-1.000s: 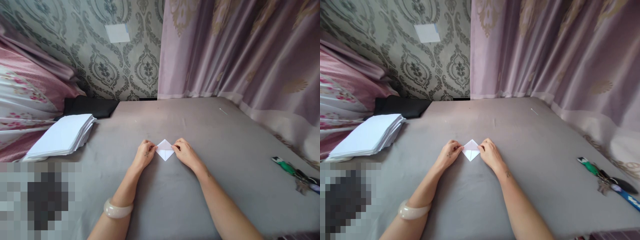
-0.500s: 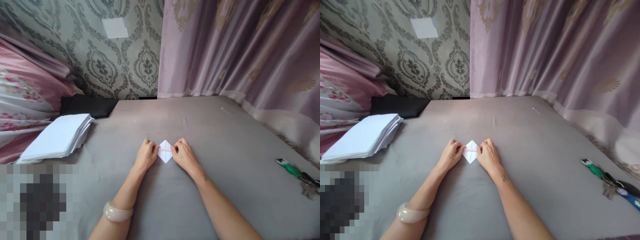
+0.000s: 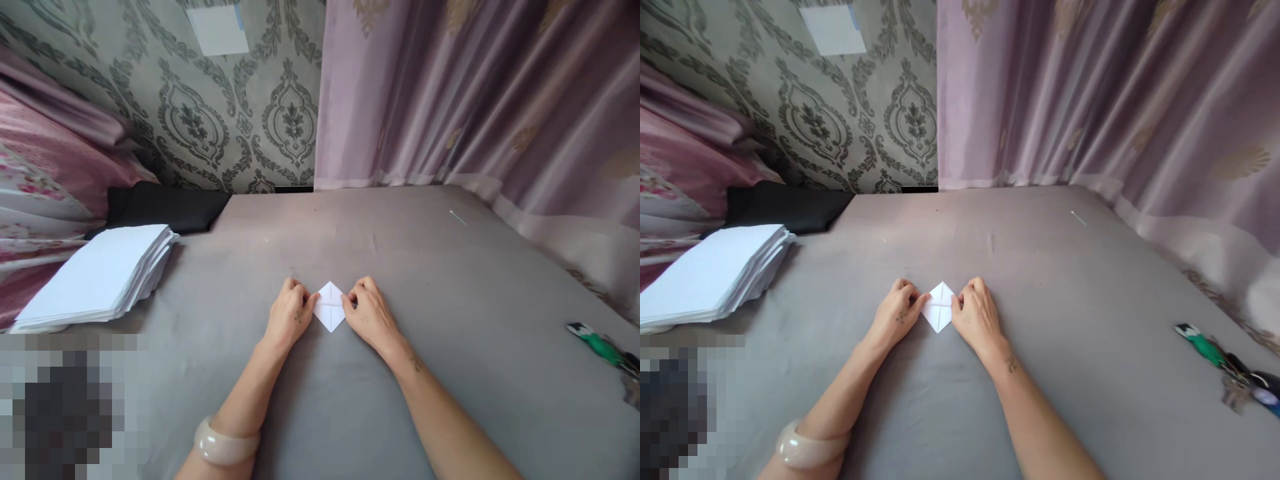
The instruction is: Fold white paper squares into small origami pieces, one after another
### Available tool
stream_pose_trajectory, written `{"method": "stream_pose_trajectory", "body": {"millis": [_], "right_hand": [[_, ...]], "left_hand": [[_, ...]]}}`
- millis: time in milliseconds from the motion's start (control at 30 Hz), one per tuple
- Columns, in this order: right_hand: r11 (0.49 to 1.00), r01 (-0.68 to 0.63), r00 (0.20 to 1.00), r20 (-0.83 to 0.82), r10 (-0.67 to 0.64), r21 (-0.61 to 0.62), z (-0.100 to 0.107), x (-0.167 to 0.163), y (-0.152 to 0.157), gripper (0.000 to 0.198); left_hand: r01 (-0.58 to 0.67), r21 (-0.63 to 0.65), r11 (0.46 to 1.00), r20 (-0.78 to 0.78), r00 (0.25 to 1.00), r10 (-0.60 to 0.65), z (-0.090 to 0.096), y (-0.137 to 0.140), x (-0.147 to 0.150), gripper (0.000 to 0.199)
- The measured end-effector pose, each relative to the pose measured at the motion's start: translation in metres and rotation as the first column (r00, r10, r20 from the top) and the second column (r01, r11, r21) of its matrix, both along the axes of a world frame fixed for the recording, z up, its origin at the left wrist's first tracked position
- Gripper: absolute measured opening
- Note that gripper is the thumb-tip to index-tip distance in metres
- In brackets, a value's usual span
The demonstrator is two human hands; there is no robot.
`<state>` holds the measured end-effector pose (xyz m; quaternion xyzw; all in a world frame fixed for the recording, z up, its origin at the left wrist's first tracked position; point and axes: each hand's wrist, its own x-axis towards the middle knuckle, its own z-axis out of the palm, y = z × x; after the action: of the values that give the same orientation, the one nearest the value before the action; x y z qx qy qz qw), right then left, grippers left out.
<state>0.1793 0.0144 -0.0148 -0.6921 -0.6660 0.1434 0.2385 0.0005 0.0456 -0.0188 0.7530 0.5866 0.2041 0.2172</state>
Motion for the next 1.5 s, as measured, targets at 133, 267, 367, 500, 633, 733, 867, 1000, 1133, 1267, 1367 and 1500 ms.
{"method": "stream_pose_trajectory", "body": {"millis": [133, 267, 367, 500, 633, 733, 867, 1000, 1133, 1267, 1367, 1500], "right_hand": [[1.000, 0.008, 1.000, -0.005, -0.008, -0.012, 0.001, -0.001, 0.001, 0.018], [1.000, 0.015, 1.000, 0.012, -0.015, -0.017, 0.001, -0.001, 0.002, 0.019], [1.000, 0.015, 1.000, 0.027, -0.015, -0.012, 0.002, -0.002, 0.003, 0.018], [0.999, 0.018, 0.999, 0.039, -0.017, -0.031, 0.003, -0.003, 0.003, 0.018], [0.999, 0.018, 0.998, 0.053, -0.016, -0.033, 0.003, -0.004, 0.003, 0.017], [0.999, 0.013, 0.998, 0.055, -0.011, -0.036, 0.002, -0.003, 0.003, 0.017], [1.000, 0.002, 0.999, 0.046, -0.001, -0.022, 0.000, -0.002, 0.003, 0.017], [1.000, -0.005, 0.999, 0.049, 0.005, -0.015, -0.003, 0.000, 0.004, 0.019], [1.000, -0.007, 0.998, 0.064, 0.008, -0.009, -0.005, 0.000, 0.005, 0.020], [1.000, -0.011, 0.998, 0.066, 0.011, -0.007, -0.006, 0.001, 0.005, 0.020], [1.000, -0.010, 0.998, 0.066, 0.011, -0.019, -0.005, 0.001, 0.006, 0.019], [1.000, -0.006, 0.997, 0.072, 0.007, -0.020, -0.004, 0.000, 0.005, 0.019]], "left_hand": [[0.006, -0.005, 1.000, -0.017, 1.000, -0.006, 0.001, 0.000, 0.000, 0.024], [0.018, -0.008, 1.000, -0.006, 1.000, -0.018, 0.002, 0.000, 0.000, 0.023], [0.010, -0.010, 1.000, 0.004, 1.000, -0.010, 0.001, 0.000, -0.001, 0.023], [0.016, -0.008, 1.000, 0.014, 1.000, -0.016, -0.003, 0.002, -0.003, 0.025], [0.014, -0.014, 1.000, 0.029, 0.999, -0.014, -0.006, 0.002, -0.003, 0.026], [0.002, -0.008, 1.000, 0.061, 0.998, -0.001, -0.004, 0.003, -0.003, 0.025], [0.000, -0.064, 0.998, 0.146, 0.989, 0.009, 0.002, 0.009, -0.008, 0.034], [-0.012, -0.161, 0.987, 0.202, 0.978, 0.045, 0.007, 0.014, -0.012, 0.043], [0.006, -0.206, 0.979, 0.216, 0.976, 0.039, 0.010, 0.013, -0.013, 0.022], [0.003, -0.217, 0.976, 0.234, 0.971, 0.049, 0.011, 0.010, -0.013, 0.012], [0.003, -0.191, 0.982, 0.224, 0.974, 0.041, 0.010, 0.009, -0.011, 0.015], [-0.020, -0.171, 0.985, 0.194, 0.979, 0.053, 0.009, 0.007, -0.008, 0.015]]}}
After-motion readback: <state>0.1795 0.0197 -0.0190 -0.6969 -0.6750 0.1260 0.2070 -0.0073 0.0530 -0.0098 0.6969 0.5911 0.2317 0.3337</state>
